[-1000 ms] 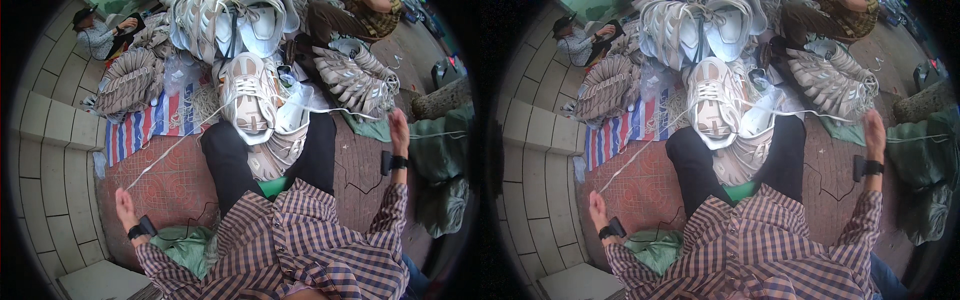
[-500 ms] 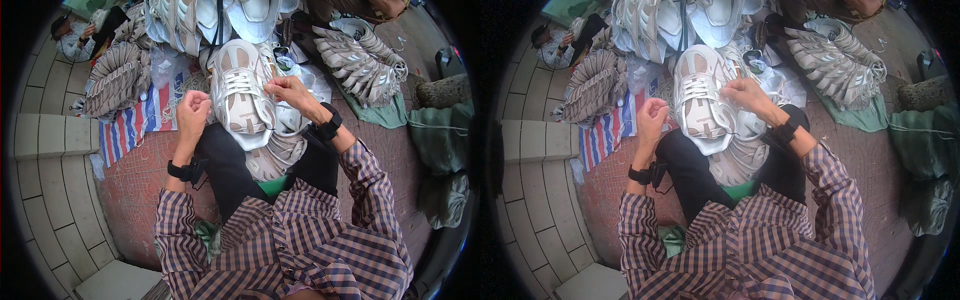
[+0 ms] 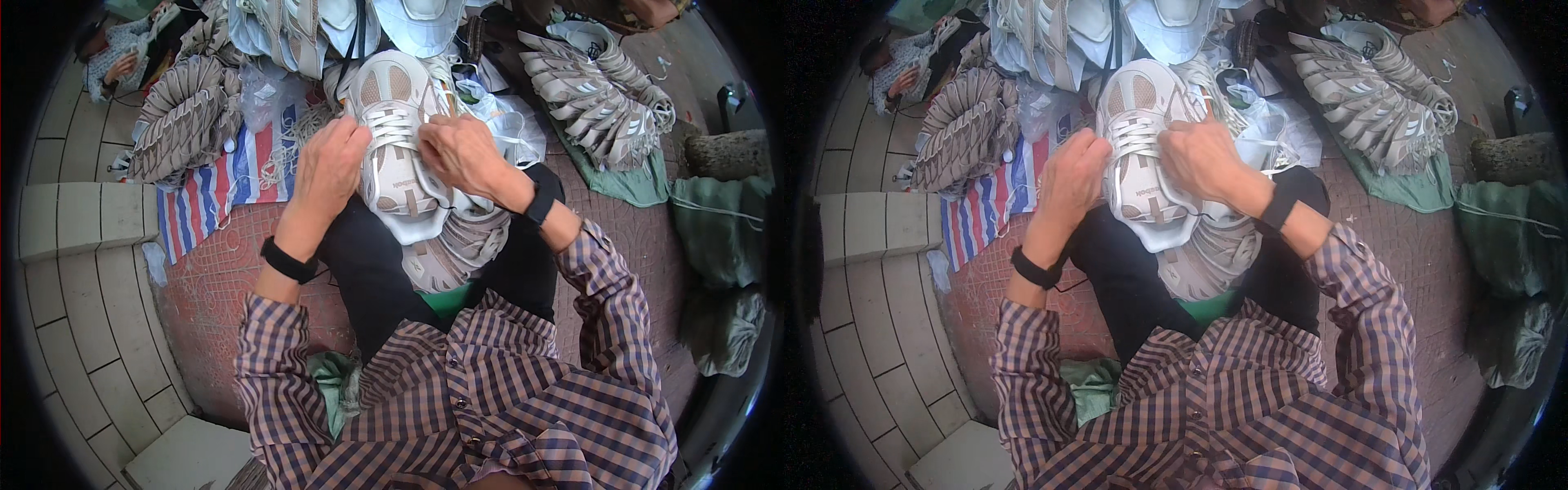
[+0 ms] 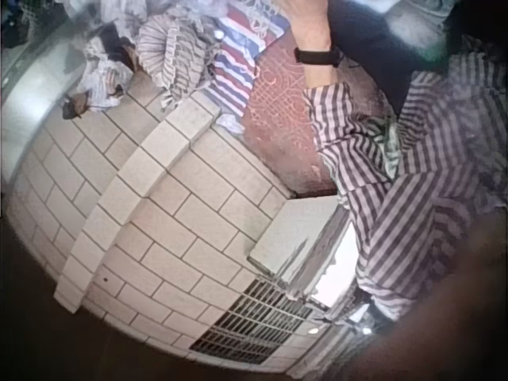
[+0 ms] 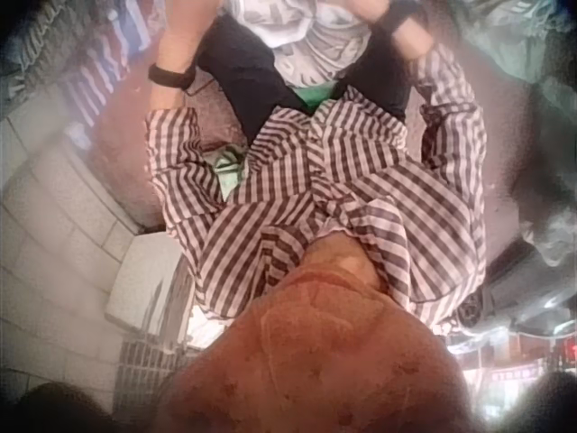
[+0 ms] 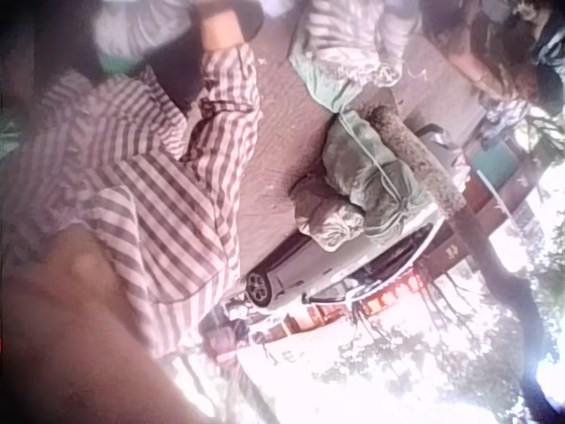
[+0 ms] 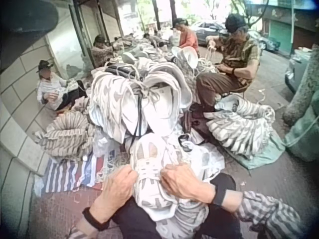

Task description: Insert laces into a white sneaker and tie them.

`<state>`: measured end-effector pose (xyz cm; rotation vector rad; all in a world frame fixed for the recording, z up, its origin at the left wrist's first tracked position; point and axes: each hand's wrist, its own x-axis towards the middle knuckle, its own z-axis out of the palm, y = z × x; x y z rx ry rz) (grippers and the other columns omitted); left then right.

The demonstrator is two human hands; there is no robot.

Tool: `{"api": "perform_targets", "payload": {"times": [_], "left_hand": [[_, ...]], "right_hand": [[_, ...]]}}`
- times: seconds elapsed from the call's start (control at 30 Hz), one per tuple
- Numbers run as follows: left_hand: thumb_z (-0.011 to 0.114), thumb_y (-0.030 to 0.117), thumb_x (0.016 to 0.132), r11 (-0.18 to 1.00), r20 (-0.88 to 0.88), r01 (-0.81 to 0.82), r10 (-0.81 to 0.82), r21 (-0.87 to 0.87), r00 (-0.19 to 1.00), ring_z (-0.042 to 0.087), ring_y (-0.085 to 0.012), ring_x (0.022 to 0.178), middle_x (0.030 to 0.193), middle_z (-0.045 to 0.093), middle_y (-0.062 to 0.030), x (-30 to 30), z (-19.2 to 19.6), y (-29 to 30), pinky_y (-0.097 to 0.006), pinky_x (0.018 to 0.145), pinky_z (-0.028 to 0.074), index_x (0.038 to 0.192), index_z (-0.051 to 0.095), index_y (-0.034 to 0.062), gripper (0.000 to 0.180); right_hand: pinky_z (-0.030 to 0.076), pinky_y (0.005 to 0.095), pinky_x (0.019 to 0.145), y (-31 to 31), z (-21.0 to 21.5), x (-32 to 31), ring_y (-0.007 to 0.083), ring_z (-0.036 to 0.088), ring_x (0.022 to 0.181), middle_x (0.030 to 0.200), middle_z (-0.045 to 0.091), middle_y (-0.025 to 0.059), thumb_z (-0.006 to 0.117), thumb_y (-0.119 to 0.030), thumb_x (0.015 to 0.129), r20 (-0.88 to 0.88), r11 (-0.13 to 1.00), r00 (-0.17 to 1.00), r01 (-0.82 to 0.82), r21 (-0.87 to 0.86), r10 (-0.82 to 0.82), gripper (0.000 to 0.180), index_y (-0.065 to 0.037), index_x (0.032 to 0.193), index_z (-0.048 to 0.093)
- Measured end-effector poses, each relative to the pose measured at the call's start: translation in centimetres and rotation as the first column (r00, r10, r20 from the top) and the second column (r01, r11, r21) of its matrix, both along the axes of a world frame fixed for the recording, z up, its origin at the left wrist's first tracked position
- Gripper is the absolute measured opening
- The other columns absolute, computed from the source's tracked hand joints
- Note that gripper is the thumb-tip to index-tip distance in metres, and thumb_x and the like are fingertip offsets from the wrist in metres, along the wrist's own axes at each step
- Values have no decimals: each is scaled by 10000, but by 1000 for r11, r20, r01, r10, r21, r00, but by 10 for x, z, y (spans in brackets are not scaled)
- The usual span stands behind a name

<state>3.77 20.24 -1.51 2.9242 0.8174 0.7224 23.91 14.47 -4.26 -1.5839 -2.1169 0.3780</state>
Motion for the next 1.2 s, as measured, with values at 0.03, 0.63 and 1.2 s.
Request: {"api": "perform_targets", "payload": {"times": [0.03,0.63,1.2], "left_hand": [[534,24,716,1000,1,2,-2,-3,1000,526,-300,709,737,450,-116,0,-3,4,-388,587,434,764,460,22,89],[614,110,734,919,-41,-370,368,-135,929,538,-354,775,925,450,-154,23,-5,-48,-423,668,448,930,504,23,241],[585,-49,630,967,-269,-254,251,26,930,526,-314,825,861,446,-128,10,-16,-52,-405,618,469,994,459,108,416]], "right_hand": [[430,395,561,2,-6,-2,344,537,599,682,574,163,546,-140,753,-38,1000,999,1,26,0,130,-18,751,591],[426,436,601,-33,-13,-28,358,540,720,863,507,186,598,-180,743,-255,924,929,324,203,-270,256,-9,903,495],[454,319,634,-5,0,-35,216,558,842,981,551,113,611,-141,664,686,974,699,-74,-215,204,147,-78,797,619]]}}
